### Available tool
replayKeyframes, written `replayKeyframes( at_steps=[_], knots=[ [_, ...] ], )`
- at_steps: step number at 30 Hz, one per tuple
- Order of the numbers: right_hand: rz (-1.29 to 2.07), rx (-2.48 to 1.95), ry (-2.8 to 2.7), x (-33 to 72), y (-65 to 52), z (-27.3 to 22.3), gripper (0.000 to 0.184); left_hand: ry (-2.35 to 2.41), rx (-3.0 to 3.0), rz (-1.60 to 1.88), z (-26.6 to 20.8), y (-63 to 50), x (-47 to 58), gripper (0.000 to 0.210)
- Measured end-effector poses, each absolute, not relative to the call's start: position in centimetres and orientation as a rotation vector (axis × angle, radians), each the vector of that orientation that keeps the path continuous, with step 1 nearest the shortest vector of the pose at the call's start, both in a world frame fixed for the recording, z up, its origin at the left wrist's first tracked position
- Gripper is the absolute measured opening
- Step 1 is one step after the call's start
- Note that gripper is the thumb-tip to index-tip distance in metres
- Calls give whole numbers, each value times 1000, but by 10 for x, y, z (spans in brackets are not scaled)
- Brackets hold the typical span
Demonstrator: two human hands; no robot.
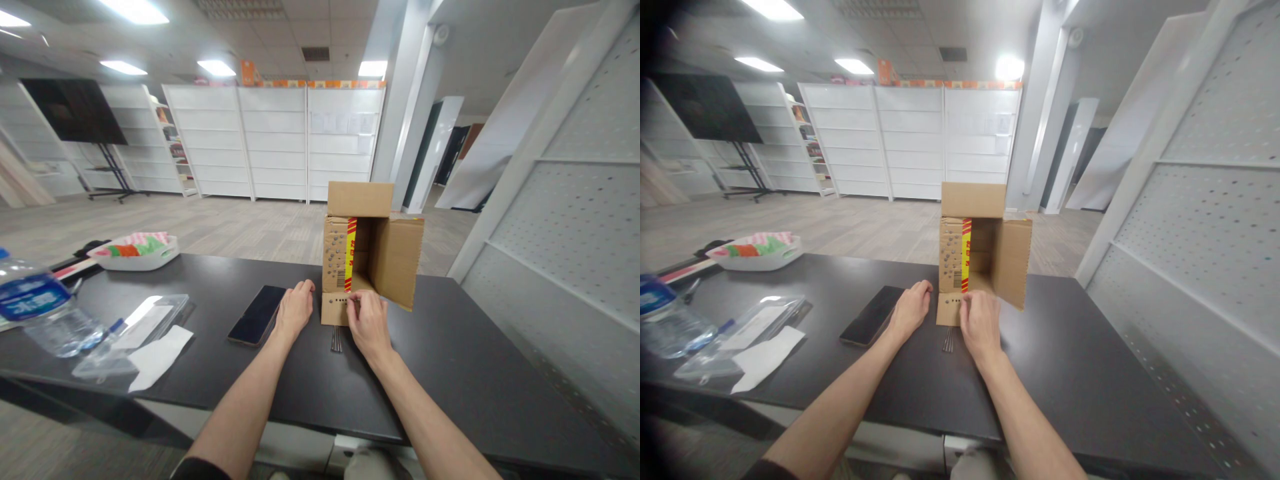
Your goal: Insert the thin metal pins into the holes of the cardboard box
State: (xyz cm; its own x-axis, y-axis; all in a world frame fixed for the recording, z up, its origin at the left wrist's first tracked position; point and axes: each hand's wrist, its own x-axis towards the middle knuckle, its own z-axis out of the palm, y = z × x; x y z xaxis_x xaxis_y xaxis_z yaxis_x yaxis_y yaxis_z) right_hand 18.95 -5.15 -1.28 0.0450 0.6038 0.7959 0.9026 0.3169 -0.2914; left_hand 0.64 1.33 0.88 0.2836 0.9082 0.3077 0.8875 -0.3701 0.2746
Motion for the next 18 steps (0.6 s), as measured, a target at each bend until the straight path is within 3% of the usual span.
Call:
replayKeyframes(
  at_steps=[18],
  knots=[
    [-408,-1338,-1712,190,-55,-7,21,1739,2481,644,11,12,8,24]
  ],
)
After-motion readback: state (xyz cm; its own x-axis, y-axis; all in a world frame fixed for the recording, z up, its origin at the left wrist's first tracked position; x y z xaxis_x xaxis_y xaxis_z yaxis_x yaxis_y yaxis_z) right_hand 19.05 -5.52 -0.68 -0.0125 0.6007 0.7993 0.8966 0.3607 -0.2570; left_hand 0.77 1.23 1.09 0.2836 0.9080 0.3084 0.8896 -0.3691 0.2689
